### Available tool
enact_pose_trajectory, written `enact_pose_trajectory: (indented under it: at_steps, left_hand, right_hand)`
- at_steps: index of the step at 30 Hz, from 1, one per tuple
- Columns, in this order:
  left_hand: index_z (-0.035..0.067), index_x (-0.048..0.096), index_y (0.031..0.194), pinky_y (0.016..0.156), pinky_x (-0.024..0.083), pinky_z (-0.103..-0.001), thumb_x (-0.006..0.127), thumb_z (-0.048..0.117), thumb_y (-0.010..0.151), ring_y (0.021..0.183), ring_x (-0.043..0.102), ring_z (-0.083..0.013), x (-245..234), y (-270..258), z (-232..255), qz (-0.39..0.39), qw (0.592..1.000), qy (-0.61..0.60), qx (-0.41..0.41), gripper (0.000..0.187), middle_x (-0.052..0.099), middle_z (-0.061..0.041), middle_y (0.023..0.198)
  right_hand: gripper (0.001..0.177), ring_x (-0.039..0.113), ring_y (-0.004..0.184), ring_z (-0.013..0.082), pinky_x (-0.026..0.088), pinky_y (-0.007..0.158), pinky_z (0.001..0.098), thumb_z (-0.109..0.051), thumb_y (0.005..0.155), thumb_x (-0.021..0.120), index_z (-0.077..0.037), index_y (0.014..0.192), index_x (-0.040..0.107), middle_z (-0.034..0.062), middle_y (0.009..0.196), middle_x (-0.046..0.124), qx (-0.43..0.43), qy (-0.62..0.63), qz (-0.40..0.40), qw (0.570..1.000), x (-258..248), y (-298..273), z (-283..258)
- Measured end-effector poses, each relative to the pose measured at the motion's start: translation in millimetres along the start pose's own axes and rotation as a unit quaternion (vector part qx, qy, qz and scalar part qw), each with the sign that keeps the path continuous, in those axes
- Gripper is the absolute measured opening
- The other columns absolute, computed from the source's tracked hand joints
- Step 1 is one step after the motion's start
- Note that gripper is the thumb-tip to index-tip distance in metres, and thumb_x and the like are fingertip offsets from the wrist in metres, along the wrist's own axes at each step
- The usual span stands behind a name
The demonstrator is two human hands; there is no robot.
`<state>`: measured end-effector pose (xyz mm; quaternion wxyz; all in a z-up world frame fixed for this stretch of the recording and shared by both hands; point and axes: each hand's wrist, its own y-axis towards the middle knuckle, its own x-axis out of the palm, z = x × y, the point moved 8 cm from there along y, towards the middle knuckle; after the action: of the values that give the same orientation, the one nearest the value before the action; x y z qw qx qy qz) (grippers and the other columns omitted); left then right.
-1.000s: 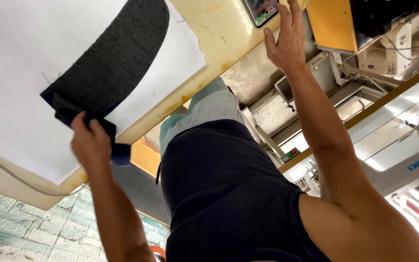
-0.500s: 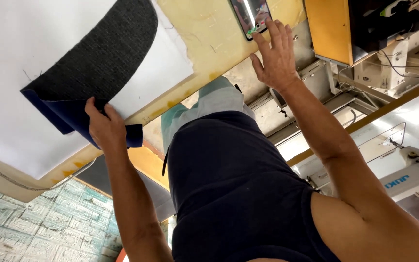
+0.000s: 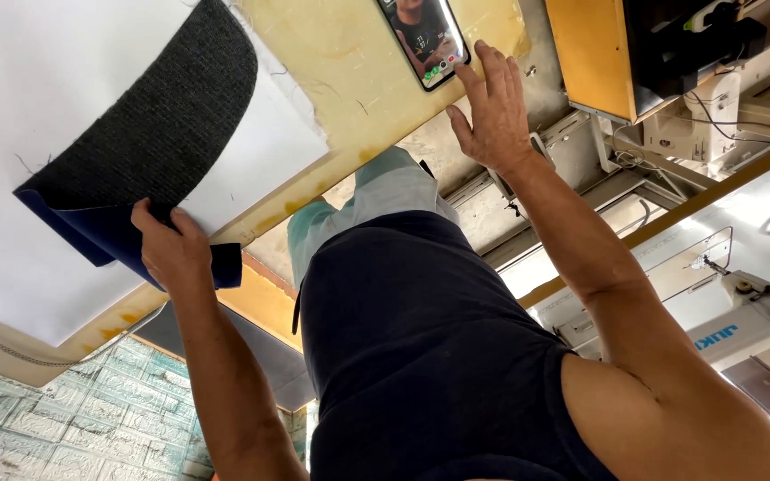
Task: Ironing individual strips of dark fabric on a workbench.
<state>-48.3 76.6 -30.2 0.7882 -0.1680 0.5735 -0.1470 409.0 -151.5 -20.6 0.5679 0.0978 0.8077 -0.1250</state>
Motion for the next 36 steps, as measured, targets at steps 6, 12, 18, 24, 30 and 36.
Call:
enact_pose_trajectory:
  at_steps: [6,12,18,24,30,36]
  left_hand:
    - [0.006,0.045,0.142,0.079,0.046,-0.058,0.045,0.027,0.105,0.092,0.065,-0.0513,0,0,3,0.009,1.0,-0.003,0.002,0.043,0.072,-0.028,0.102]
    - [0.007,0.045,0.141,0.078,0.046,-0.059,0.045,0.027,0.104,0.091,0.065,-0.0519,1,0,4,0.008,1.0,0.002,-0.012,0.042,0.072,-0.028,0.103]
    - [0.005,0.045,0.138,0.075,0.045,-0.061,0.046,0.025,0.104,0.088,0.064,-0.0544,2,3,3,0.014,1.0,0.009,0.001,0.04,0.072,-0.03,0.099]
    - [0.006,0.045,0.137,0.073,0.044,-0.063,0.046,0.025,0.104,0.086,0.063,-0.056,5,5,-1,0.012,1.0,0.021,0.002,0.038,0.071,-0.031,0.098]
    - [0.004,0.044,0.138,0.073,0.044,-0.063,0.047,0.024,0.105,0.085,0.063,-0.0561,5,7,-2,0.002,1.0,0.019,0.001,0.039,0.071,-0.03,0.096]
    - [0.003,0.044,0.136,0.071,0.044,-0.064,0.048,0.023,0.105,0.084,0.063,-0.0562,6,9,-2,0.005,1.0,0.02,0.016,0.037,0.071,-0.031,0.097]
  right_hand:
    - [0.054,0.049,0.134,0.0425,0.041,0.114,0.0553,-0.036,0.113,0.046,0.005,0.148,0.041,0.0259,0.149,0.042,0.015,0.059,0.065,0.996,-14,14,8]
    - [0.055,0.051,0.125,0.0405,0.043,0.11,0.0536,-0.032,0.109,0.053,0.004,0.148,0.037,0.0262,0.137,0.052,0.014,0.073,0.052,0.996,-6,14,4]
    - [0.054,0.052,0.122,0.0408,0.044,0.107,0.0529,-0.02,0.104,0.06,0.003,0.148,0.038,0.0249,0.134,0.053,0.037,0.057,0.063,0.996,-2,22,7]
    - [0.048,0.041,0.138,0.0448,0.038,0.112,0.0617,-0.012,0.099,0.062,-0.004,0.145,0.054,0.0291,0.15,0.034,0.069,0.05,0.023,0.996,-2,28,-7]
    - [0.041,0.036,0.145,0.046,0.03,0.115,0.075,-0.017,0.102,0.055,-0.01,0.142,0.059,0.0285,0.154,0.03,0.028,0.071,0.018,0.997,-9,19,-21]
    - [0.041,0.049,0.131,0.0423,0.041,0.108,0.0601,-0.013,0.102,0.052,-0.004,0.142,0.052,0.0258,0.149,0.039,0.058,0.075,0.071,0.993,-13,20,1]
